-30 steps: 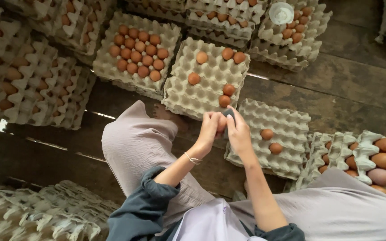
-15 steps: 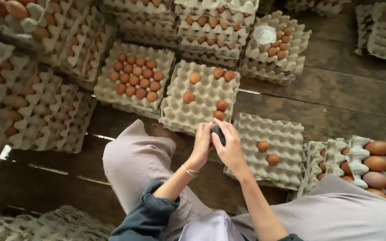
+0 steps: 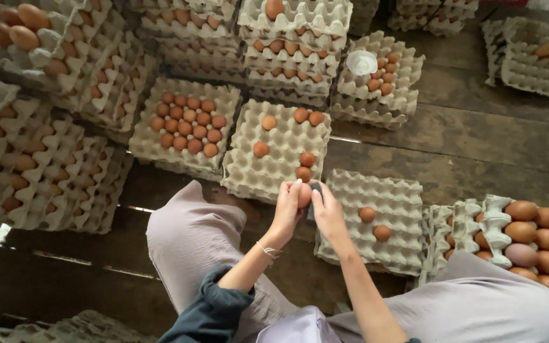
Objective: Sorting and cleaning chicken eggs by hand using a small block before placing them into trays
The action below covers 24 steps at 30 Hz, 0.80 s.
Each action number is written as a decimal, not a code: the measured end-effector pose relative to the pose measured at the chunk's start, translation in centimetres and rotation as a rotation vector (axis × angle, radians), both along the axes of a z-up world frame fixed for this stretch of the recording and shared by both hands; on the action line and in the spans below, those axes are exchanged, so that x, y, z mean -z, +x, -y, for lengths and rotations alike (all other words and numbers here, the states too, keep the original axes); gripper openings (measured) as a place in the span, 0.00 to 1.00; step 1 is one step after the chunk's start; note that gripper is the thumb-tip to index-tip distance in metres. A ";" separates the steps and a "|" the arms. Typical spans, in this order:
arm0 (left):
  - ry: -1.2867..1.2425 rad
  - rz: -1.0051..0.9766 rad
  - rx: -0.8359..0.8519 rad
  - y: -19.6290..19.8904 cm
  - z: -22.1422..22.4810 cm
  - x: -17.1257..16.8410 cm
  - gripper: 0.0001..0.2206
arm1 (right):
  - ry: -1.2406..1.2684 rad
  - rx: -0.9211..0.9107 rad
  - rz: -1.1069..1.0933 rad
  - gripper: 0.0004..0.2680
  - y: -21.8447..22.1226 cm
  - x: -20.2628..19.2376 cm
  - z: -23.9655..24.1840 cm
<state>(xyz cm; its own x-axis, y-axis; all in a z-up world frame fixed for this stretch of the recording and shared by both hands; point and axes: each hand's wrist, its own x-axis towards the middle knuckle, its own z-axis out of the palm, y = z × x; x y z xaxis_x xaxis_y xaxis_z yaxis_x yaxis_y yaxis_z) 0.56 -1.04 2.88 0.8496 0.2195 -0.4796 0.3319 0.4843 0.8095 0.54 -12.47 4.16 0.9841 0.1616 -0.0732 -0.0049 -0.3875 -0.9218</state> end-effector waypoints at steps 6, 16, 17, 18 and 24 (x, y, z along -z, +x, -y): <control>-0.034 -0.029 -0.022 0.9 -0.2 2.3 0.13 | -0.165 -0.064 0.361 0.14 -1.1 -3.1 -1.1; 0.032 -0.043 0.179 0.6 2.9 -1.4 0.16 | 0.122 0.070 -0.110 0.14 1.6 -0.8 3.0; 0.035 -0.042 0.185 0.7 3.1 -3.0 0.16 | 0.126 0.076 -0.109 0.14 1.8 -0.7 3.2; -0.022 -0.014 0.165 0.8 3.4 -4.5 0.16 | 0.135 0.070 -0.134 0.14 2.0 -0.6 3.5; -0.227 -0.028 0.076 3.0 4.1 -3.7 0.18 | 0.327 0.145 -0.089 0.15 2.0 -2.3 6.4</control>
